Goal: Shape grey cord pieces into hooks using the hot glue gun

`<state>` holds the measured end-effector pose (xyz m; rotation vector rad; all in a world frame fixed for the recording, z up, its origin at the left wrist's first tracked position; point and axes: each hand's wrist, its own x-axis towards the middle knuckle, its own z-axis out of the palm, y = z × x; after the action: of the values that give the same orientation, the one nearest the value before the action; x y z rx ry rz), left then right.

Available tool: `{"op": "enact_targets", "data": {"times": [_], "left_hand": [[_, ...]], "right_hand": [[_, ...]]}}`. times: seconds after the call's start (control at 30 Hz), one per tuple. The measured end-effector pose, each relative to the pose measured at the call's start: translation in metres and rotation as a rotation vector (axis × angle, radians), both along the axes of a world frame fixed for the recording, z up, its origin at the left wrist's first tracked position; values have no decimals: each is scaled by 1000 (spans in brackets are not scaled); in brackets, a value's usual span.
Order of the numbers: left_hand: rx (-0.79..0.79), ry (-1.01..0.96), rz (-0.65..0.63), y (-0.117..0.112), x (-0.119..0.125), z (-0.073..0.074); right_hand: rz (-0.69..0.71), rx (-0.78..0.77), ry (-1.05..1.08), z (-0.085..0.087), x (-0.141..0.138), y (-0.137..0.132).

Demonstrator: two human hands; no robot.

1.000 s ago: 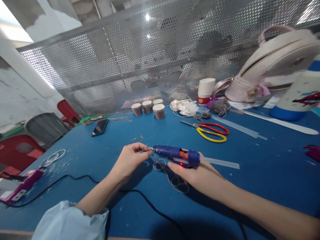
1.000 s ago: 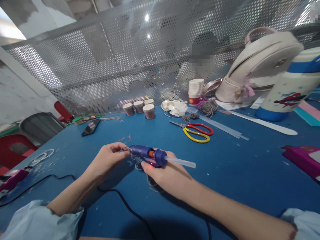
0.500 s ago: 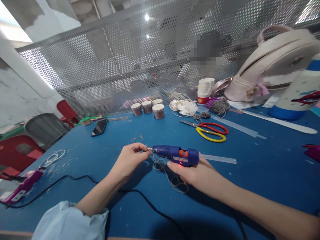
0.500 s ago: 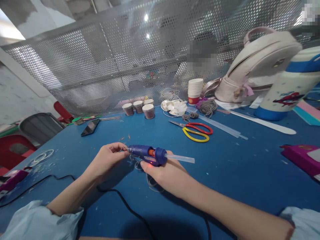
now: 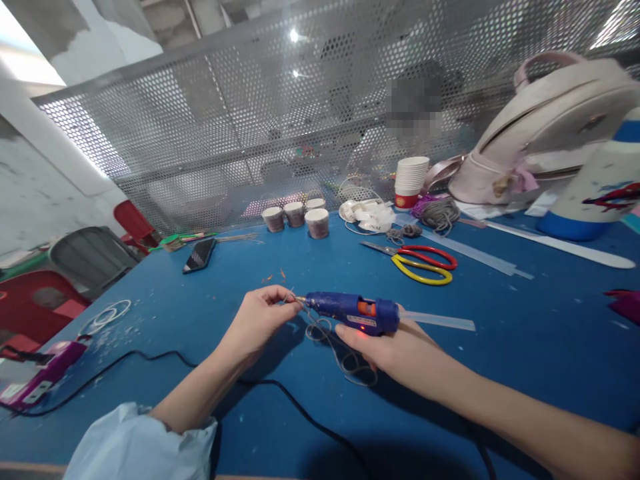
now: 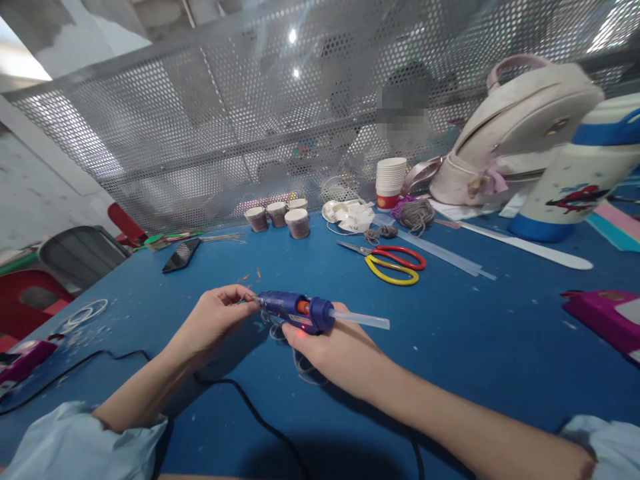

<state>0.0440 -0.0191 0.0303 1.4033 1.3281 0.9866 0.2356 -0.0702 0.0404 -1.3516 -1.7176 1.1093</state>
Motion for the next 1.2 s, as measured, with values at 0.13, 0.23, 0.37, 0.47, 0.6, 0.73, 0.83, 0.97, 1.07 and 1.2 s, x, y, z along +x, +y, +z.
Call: {"op": "enact_targets", "data": {"times": [0.13, 0.23, 0.37, 0.47, 0.6, 0.73, 0.83, 0.97, 1.07, 1.2], "left_hand": [[-1, -3, -10, 0, 1, -1], [-1, 0, -11, 0, 1, -1], [12, -6, -9, 0, 0, 0], [1, -7, -15, 0, 1, 0], [-11, 5, -17, 0, 1, -1], [4, 6, -17, 1, 1, -2], [20, -3, -10, 1, 0, -1], [18, -15, -1, 1, 0, 0], [24, -20, -11, 0, 1, 0], [16, -21, -12, 0, 0, 0]], "right_hand": [[-12, -25, 13, 2, -2, -1], [6, -21, 17, 3, -2, -1], [13, -1, 6, 3, -1, 0], [2, 2, 4, 4, -1, 0], [0, -3, 37, 5, -3, 0], [-2, 5, 33, 3, -2, 0], [0, 13, 12, 2, -1, 1], [2, 8, -1, 1, 0, 2], [20, 10, 26, 2, -1, 2], [15, 27, 21, 1, -2, 2]]}}
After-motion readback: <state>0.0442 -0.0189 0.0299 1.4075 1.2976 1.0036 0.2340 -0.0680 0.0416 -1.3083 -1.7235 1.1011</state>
